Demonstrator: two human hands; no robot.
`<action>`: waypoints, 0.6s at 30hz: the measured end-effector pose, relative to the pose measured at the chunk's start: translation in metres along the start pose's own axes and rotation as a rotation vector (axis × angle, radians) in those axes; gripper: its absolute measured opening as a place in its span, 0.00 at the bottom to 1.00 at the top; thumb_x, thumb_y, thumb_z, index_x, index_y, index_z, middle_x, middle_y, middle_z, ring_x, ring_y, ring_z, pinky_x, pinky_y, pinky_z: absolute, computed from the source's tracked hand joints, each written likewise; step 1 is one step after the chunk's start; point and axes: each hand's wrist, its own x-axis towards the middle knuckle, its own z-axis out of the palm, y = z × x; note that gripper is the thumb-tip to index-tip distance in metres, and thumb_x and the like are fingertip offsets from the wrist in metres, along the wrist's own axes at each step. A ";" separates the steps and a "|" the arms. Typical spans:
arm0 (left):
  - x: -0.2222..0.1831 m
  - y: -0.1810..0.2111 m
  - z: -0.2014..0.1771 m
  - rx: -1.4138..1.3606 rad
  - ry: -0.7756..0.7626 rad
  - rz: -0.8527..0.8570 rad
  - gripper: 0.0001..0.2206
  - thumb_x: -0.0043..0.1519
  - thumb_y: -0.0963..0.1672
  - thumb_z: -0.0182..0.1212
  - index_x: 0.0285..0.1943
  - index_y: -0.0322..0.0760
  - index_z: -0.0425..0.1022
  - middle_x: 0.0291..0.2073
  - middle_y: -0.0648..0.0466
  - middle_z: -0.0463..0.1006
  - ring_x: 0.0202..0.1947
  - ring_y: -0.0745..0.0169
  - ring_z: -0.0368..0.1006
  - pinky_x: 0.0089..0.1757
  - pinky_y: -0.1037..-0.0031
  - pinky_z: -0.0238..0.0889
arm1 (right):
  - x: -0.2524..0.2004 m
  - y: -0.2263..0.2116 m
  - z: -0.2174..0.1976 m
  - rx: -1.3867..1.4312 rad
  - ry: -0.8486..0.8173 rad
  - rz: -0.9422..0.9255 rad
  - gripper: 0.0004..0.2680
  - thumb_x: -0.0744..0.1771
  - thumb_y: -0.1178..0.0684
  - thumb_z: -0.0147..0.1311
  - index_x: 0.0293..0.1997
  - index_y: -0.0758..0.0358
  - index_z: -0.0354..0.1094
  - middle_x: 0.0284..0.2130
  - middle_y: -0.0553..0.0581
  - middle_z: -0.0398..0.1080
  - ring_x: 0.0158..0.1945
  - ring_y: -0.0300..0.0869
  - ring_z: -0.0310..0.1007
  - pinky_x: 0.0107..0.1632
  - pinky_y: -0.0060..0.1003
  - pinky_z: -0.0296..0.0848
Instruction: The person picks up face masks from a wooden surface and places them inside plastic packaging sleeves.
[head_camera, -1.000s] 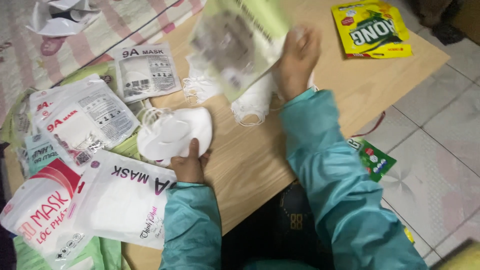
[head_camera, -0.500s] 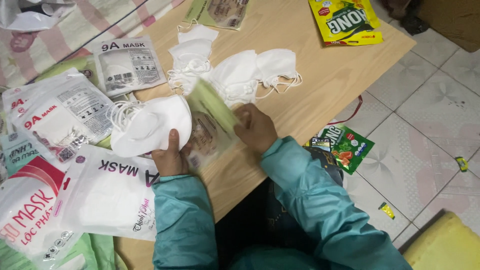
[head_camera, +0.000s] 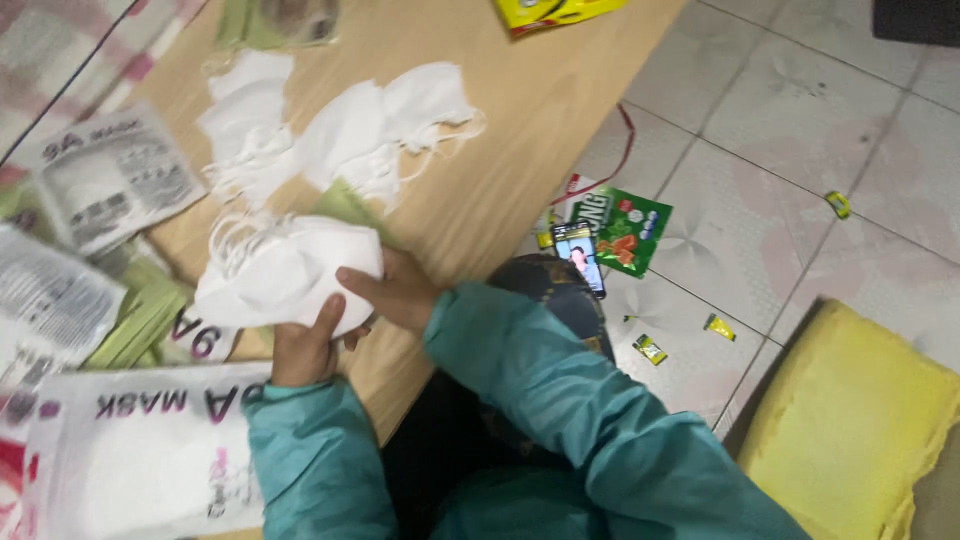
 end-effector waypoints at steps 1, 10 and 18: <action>0.007 -0.015 -0.019 0.004 -0.020 -0.004 0.09 0.61 0.39 0.67 0.40 0.21 0.72 0.25 0.37 0.77 0.17 0.46 0.76 0.13 0.70 0.66 | 0.008 0.001 -0.005 0.004 0.018 -0.009 0.16 0.67 0.46 0.63 0.53 0.69 0.72 0.39 0.61 0.75 0.43 0.43 0.73 0.42 0.42 0.78; 0.028 -0.048 -0.041 0.710 0.169 0.316 0.14 0.65 0.33 0.56 0.57 0.30 0.79 0.42 0.38 0.79 0.50 0.51 0.74 0.50 0.57 0.67 | 0.010 -0.036 -0.013 -0.269 0.319 -0.548 0.13 0.70 0.56 0.53 0.64 0.60 0.69 0.52 0.66 0.75 0.61 0.54 0.74 0.62 0.49 0.76; 0.041 -0.048 -0.010 0.721 0.211 0.340 0.13 0.64 0.33 0.58 0.56 0.28 0.79 0.42 0.37 0.79 0.50 0.48 0.74 0.51 0.56 0.67 | 0.017 -0.042 -0.023 -0.075 0.282 -0.372 0.14 0.71 0.54 0.54 0.66 0.60 0.67 0.50 0.68 0.75 0.61 0.55 0.73 0.61 0.51 0.75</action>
